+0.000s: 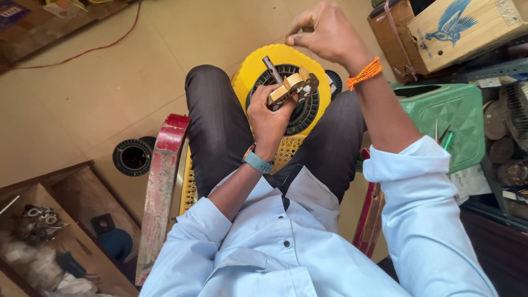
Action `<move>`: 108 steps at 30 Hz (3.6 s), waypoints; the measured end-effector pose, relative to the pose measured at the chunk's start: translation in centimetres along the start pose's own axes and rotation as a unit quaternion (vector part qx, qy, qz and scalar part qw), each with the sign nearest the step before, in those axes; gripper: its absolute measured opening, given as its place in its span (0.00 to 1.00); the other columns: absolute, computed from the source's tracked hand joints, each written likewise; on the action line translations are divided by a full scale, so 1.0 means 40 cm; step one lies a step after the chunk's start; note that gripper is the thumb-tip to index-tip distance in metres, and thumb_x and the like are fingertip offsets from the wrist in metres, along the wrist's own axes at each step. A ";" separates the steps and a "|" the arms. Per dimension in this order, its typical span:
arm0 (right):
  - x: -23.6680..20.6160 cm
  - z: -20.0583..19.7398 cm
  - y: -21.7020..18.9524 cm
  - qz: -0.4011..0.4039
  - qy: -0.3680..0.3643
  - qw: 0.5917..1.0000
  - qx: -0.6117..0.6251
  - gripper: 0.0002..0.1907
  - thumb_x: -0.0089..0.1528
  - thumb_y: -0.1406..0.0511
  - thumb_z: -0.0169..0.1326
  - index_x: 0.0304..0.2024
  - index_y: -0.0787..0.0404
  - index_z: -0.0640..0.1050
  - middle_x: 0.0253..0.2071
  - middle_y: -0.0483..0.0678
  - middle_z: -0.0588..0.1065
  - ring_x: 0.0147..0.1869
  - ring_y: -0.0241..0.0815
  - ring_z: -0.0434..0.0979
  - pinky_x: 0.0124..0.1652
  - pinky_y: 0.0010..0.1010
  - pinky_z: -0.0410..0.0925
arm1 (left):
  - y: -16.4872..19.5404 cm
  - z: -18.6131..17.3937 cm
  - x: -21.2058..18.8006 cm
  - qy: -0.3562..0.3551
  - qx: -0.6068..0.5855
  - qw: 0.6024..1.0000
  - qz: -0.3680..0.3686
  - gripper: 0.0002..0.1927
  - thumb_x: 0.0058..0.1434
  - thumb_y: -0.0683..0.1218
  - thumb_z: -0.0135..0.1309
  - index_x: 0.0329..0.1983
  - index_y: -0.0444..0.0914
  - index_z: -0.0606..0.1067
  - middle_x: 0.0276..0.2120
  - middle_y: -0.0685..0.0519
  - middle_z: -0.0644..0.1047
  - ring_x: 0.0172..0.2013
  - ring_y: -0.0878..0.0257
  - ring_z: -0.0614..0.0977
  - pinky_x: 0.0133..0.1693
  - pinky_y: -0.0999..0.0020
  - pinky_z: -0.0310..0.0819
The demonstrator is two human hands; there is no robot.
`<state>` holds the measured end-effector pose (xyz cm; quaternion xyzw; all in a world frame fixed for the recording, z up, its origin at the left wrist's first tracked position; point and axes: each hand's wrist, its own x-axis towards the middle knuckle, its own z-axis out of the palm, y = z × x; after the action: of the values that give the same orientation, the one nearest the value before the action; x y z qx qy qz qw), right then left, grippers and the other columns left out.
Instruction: The person uses a screwdriver to pry and adjust components on a disassembled motor rotor held on the lap. The person then uses fingers to manipulate and align small parts on the rotor.
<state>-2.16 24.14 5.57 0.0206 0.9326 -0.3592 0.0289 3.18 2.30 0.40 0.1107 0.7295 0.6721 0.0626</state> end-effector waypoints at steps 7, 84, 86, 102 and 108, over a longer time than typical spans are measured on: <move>0.001 0.051 0.060 0.079 -0.065 0.994 0.045 0.10 0.59 0.66 0.65 0.42 0.63 0.85 0.34 0.48 0.83 0.36 0.33 0.81 0.40 0.26 0.72 | -0.002 -0.022 0.018 -0.076 -0.018 0.997 -0.010 0.19 0.55 0.42 0.67 0.49 0.36 0.77 0.41 0.50 0.80 0.43 0.60 0.83 0.47 0.67 0.76; -0.515 0.166 -0.029 0.229 0.344 0.848 0.331 0.04 0.65 0.71 0.62 0.42 0.67 0.84 0.27 0.38 0.74 0.24 0.22 0.60 0.24 0.18 0.51 | 0.009 -0.015 0.000 -0.074 0.100 0.990 0.064 0.18 0.57 0.47 0.68 0.47 0.36 0.78 0.41 0.48 0.81 0.44 0.52 0.83 0.47 0.61 0.75; -0.482 0.112 -0.057 0.135 0.325 0.901 0.252 0.04 0.68 0.72 0.61 0.44 0.69 0.83 0.35 0.42 0.79 0.36 0.26 0.72 0.38 0.19 0.63 | -0.004 -0.008 0.002 -0.058 0.080 0.994 0.045 0.17 0.56 0.47 0.67 0.45 0.36 0.78 0.40 0.48 0.81 0.43 0.52 0.83 0.47 0.61 0.75; -0.011 -0.020 -0.059 0.020 0.001 0.999 -0.032 0.12 0.63 0.63 0.65 0.44 0.64 0.84 0.37 0.51 0.82 0.38 0.34 0.82 0.39 0.28 0.72 | -0.005 0.013 0.006 0.002 0.061 0.998 0.034 0.14 0.53 0.47 0.67 0.40 0.37 0.78 0.37 0.50 0.80 0.40 0.53 0.81 0.44 0.59 0.74; -0.021 -0.004 0.042 0.107 -0.059 0.992 0.005 0.11 0.61 0.64 0.64 0.44 0.63 0.85 0.36 0.49 0.83 0.39 0.32 0.81 0.41 0.26 0.72 | 0.002 0.016 0.015 -0.001 0.060 0.998 0.022 0.15 0.53 0.47 0.67 0.40 0.37 0.78 0.37 0.49 0.80 0.41 0.51 0.80 0.44 0.58 0.73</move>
<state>-1.24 25.48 4.62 0.0995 0.9199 -0.3590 0.1226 2.76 3.07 0.45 0.1305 0.7657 0.6284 0.0417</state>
